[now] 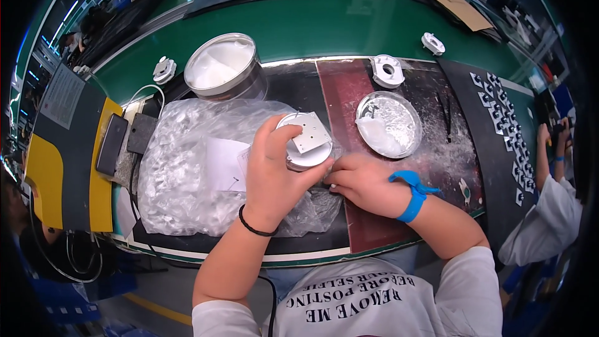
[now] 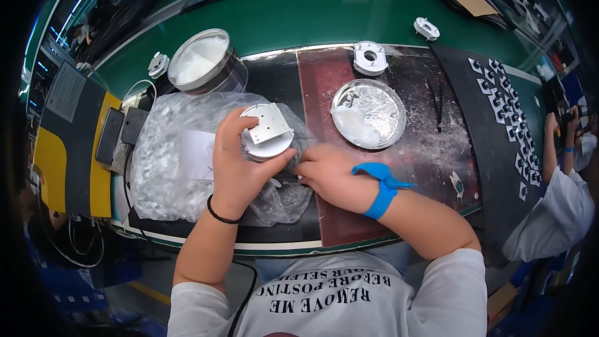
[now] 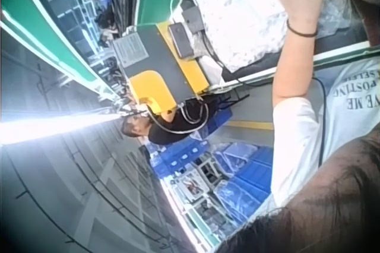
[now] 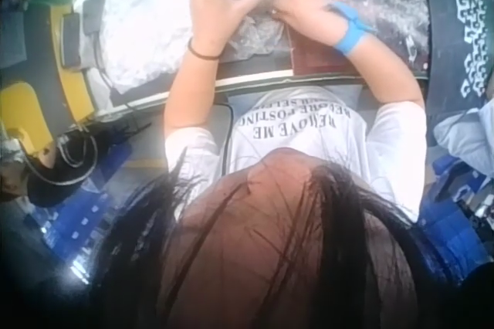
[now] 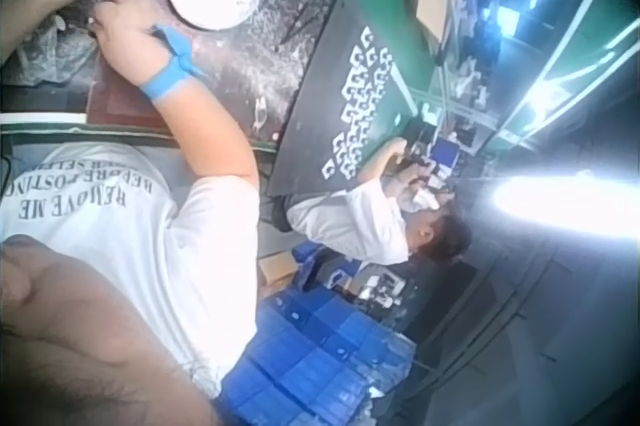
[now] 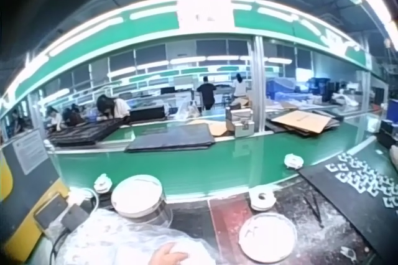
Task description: The person inserts and secures white plastic components into a white circular plastic housing by hand on an assembly workbench.
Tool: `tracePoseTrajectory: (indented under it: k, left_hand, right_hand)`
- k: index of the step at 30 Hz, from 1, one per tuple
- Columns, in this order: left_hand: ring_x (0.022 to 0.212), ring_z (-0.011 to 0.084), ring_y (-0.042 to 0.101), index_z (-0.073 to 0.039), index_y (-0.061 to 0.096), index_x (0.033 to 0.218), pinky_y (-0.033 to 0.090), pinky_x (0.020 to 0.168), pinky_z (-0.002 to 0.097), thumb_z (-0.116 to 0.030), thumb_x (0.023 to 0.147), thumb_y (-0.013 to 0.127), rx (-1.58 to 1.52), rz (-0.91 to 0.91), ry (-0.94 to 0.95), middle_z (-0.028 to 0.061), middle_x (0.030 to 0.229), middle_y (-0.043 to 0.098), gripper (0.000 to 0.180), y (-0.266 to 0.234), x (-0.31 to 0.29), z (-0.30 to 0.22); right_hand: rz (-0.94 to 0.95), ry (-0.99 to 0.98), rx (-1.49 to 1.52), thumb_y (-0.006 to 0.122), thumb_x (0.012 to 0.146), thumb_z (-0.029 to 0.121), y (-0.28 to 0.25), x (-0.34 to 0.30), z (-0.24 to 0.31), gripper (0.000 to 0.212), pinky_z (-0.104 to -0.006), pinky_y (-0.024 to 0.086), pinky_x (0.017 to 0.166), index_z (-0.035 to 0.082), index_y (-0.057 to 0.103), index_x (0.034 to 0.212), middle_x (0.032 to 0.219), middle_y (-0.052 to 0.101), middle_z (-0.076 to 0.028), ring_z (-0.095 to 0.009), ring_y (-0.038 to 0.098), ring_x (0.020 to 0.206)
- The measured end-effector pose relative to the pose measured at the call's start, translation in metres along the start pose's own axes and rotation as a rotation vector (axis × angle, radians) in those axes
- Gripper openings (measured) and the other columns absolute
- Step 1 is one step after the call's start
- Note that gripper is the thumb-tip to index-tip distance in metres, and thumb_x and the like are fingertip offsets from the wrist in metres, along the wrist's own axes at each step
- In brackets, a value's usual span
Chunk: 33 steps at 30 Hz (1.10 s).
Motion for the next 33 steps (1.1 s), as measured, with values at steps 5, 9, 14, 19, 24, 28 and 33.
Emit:
tracePoseTrajectory:
  k: [5, 9, 14, 19, 24, 28, 33]
  left_hand:
    - [0.101, 0.0333, 0.053, -0.01, 0.047, 0.107, 0.047, 0.082, 0.0392, -0.017, 0.056, 0.084, -0.026, 0.019, -0.035, 0.0198, 0.118, 0.047, 0.063, -0.001, -0.003, 0.002]
    - [0.103, 0.033, 0.053, -0.009, 0.047, 0.106, 0.046, 0.084, 0.0389, -0.016, 0.054, 0.085, -0.052, 0.058, -0.01, 0.0196, 0.118, 0.047, 0.065, -0.001, -0.004, -0.003]
    - [0.104, 0.0326, 0.052, -0.008, 0.046, 0.105, 0.046, 0.085, 0.039, -0.016, 0.054, 0.086, -0.111, 0.106, -0.004, 0.0195, 0.118, 0.047, 0.065, 0.007, -0.006, -0.006]
    - [0.104, 0.0336, 0.052, -0.009, 0.044, 0.105, 0.046, 0.085, 0.0399, -0.015, 0.053, 0.086, -0.126, 0.137, -0.002, 0.0192, 0.117, 0.047, 0.067, 0.009, -0.009, -0.008]
    - [0.104, 0.0343, 0.052, -0.009, 0.044, 0.104, 0.046, 0.086, 0.0405, -0.015, 0.053, 0.086, -0.122, 0.164, -0.013, 0.0201, 0.118, 0.048, 0.067, 0.009, -0.01, -0.01]
    - [0.104, 0.0348, 0.052, -0.009, 0.044, 0.104, 0.045, 0.086, 0.0411, -0.015, 0.052, 0.086, -0.091, 0.18, 0.017, 0.0207, 0.117, 0.048, 0.068, 0.01, -0.009, -0.012]
    - [0.104, 0.0354, 0.052, -0.009, 0.044, 0.106, 0.045, 0.086, 0.0413, -0.015, 0.052, 0.086, -0.088, 0.187, 0.019, 0.0212, 0.118, 0.048, 0.069, 0.009, -0.009, -0.013]
  right_hand:
    - [-0.232, -0.009, -0.096, 0.068, 0.072, 0.013, -0.047, -0.012, 0.001, 0.015, -0.035, 0.043, 0.065, 0.009, 0.067, 0.086, 0.078, 0.053, -0.01, -0.026, 0.053, 0.073]
    - [-0.463, 0.377, 0.277, 0.065, 0.079, 0.009, -0.071, -0.039, -0.033, 0.011, -0.0272, 0.043, 0.065, 0.005, 0.06, 0.088, 0.076, 0.055, -0.006, -0.016, 0.053, 0.07]
    - [-0.59, 0.513, 0.321, 0.062, 0.082, 0.007, -0.069, -0.066, -0.076, 0.014, -0.0262, 0.044, 0.067, 0.002, 0.055, 0.093, 0.08, 0.059, -0.005, -0.012, 0.053, 0.073]
    - [-0.637, 0.539, 0.229, 0.06, 0.083, 0.007, -0.068, -0.063, -0.074, 0.016, -0.0308, 0.045, 0.074, 0.003, 0.058, 0.098, 0.086, 0.062, -0.011, -0.021, 0.06, 0.08]
    - [-0.571, 0.33, -0.379, 0.06, 0.079, 0.009, -0.063, -0.059, -0.075, 0.009, -0.0375, 0.039, 0.075, 0.005, 0.061, 0.087, 0.084, 0.058, -0.006, -0.026, 0.053, 0.082]
    - [-0.574, 0.319, -0.381, 0.063, 0.077, 0.012, -0.062, -0.051, -0.072, 0.008, -0.0359, 0.035, 0.076, 0.009, 0.063, 0.085, 0.078, 0.056, -0.003, -0.022, 0.051, 0.084]
    - [-0.53, 0.348, -0.391, 0.067, 0.075, 0.015, -0.059, -0.051, -0.073, 0.006, -0.0347, 0.031, 0.079, 0.013, 0.066, 0.08, 0.077, 0.057, 0.0, -0.02, 0.052, 0.084]
Point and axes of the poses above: each hand's wrist, its own x-axis towards the middle knuckle, its own y-axis out of the palm, z = x × y, the point moved 2 cm from there along x, towards the middle knuckle
